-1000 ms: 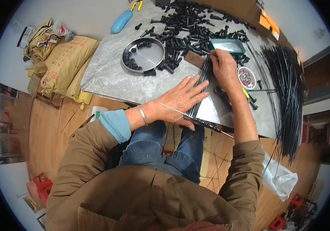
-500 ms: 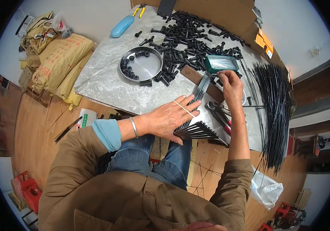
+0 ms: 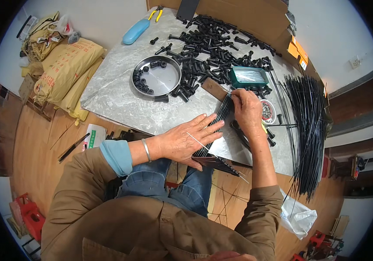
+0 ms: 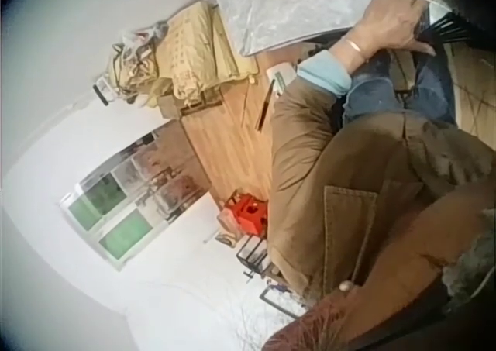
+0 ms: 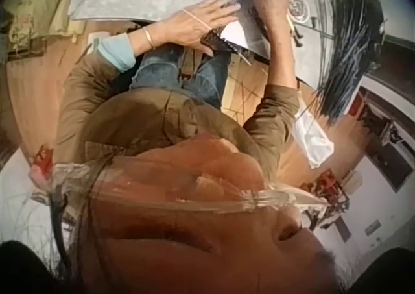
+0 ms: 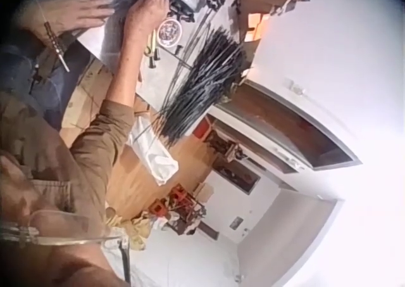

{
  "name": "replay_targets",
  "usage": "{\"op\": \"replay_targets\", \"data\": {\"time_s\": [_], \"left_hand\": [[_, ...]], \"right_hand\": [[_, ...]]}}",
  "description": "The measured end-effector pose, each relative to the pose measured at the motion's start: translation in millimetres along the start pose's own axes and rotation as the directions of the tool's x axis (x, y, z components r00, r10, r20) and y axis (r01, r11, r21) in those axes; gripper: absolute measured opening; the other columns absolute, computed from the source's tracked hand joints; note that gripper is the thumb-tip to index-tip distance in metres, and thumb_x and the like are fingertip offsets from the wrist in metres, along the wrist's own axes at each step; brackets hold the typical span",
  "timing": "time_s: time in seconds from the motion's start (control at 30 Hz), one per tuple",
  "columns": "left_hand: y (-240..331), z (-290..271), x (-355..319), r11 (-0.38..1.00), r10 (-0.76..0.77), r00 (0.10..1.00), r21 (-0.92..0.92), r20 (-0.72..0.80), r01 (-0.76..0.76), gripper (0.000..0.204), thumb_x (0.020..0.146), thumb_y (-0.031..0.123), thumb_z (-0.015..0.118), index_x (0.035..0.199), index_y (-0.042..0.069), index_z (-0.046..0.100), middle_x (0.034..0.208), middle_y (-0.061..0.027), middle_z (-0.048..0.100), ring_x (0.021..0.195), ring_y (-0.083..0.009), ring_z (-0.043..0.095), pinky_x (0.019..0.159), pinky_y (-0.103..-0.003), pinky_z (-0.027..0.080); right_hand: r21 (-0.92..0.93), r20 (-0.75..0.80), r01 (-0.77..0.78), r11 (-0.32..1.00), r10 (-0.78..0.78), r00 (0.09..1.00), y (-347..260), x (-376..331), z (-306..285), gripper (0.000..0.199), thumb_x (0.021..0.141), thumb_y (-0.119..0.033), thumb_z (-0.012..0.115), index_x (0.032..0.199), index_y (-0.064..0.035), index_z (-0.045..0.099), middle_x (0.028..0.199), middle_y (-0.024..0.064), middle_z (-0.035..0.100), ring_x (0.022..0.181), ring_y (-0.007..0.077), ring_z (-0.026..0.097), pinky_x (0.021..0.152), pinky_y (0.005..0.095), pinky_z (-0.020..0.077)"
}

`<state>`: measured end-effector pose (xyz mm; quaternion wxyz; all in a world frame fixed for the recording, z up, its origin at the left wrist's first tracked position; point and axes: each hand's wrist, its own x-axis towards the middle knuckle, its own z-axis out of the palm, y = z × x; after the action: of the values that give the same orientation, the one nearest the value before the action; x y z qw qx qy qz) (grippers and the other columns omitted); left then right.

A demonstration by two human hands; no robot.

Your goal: Assembling black plastic components by securing rods to a circular frame using cable ties and trimming the excess with pliers.

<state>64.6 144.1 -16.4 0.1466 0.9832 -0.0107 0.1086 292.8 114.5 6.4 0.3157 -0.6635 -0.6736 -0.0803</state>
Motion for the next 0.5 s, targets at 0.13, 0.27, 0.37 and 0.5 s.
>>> {"op": "replay_targets", "data": {"time_s": [0.13, 0.27, 0.37, 0.5], "left_hand": [[-1, 3, 1, 0.999, -0.004, 1.0, 0.036, 0.008, 0.004, 0.104, 0.063, 0.057, 0.076, 0.138, -0.004, 0.037, 0.15, -0.0216, 0.024, 0.14, -0.0407, 0.019, 0.116, -0.048, 0.02], [-2, 1, 2, 0.999, 0.001, 1.0, 0.038, 0.015, -0.001, 0.105, 0.063, 0.057, 0.076, 0.138, -0.004, 0.036, 0.15, -0.0209, 0.024, 0.14, -0.0407, 0.019, 0.116, -0.048, 0.02], [-2, 3, 1, 0.998, -0.008, 0.999, 0.055, 0.031, 0.006, 0.105, 0.063, 0.056, 0.077, 0.138, -0.003, 0.036, 0.15, -0.0204, 0.024, 0.14, -0.0406, 0.019, 0.116, -0.048, 0.02], [0, 7, 1, 0.999, -0.024, 0.999, 0.022, -0.038, 0.025, 0.064, 0.079, 0.009, 0.054, 0.139, -0.001, 0.037, 0.152, -0.0177, 0.024, 0.141, -0.0364, 0.022, 0.116, -0.047, 0.02]], "right_hand": [[0.221, -0.008, -0.197, 0.955, 0.203, 0.979, 11, -2, -1, 0.008, 0.083, -0.008, 0.063, 0.089, -0.003, 0.065, 0.08, 0.0134, 0.065, 0.079, 0.0288, 0.063, 0.07, 0.0382, 0.0486], [0.021, -0.068, -0.164, 0.986, 0.165, 0.984, 30, -13, -13, 0.009, 0.084, -0.006, 0.063, 0.09, -0.0017, 0.066, 0.08, 0.0108, 0.063, 0.07, 0.0223, 0.061, 0.065, 0.0334, 0.0474], [-0.018, -0.014, -0.201, 0.979, 0.201, 0.98, 23, -25, -16, 0.009, 0.083, -0.008, 0.063, 0.09, -0.0026, 0.067, 0.083, 0.0101, 0.062, 0.071, 0.0242, 0.061, 0.065, 0.0337, 0.047], [-0.066, 0.032, -0.232, 0.97, 0.235, 0.971, 21, -26, -20, 0.011, 0.083, -0.011, 0.064, 0.091, -0.0057, 0.068, 0.081, 0.0096, 0.06, 0.073, 0.0253, 0.06, 0.068, 0.0351, 0.046]]}}
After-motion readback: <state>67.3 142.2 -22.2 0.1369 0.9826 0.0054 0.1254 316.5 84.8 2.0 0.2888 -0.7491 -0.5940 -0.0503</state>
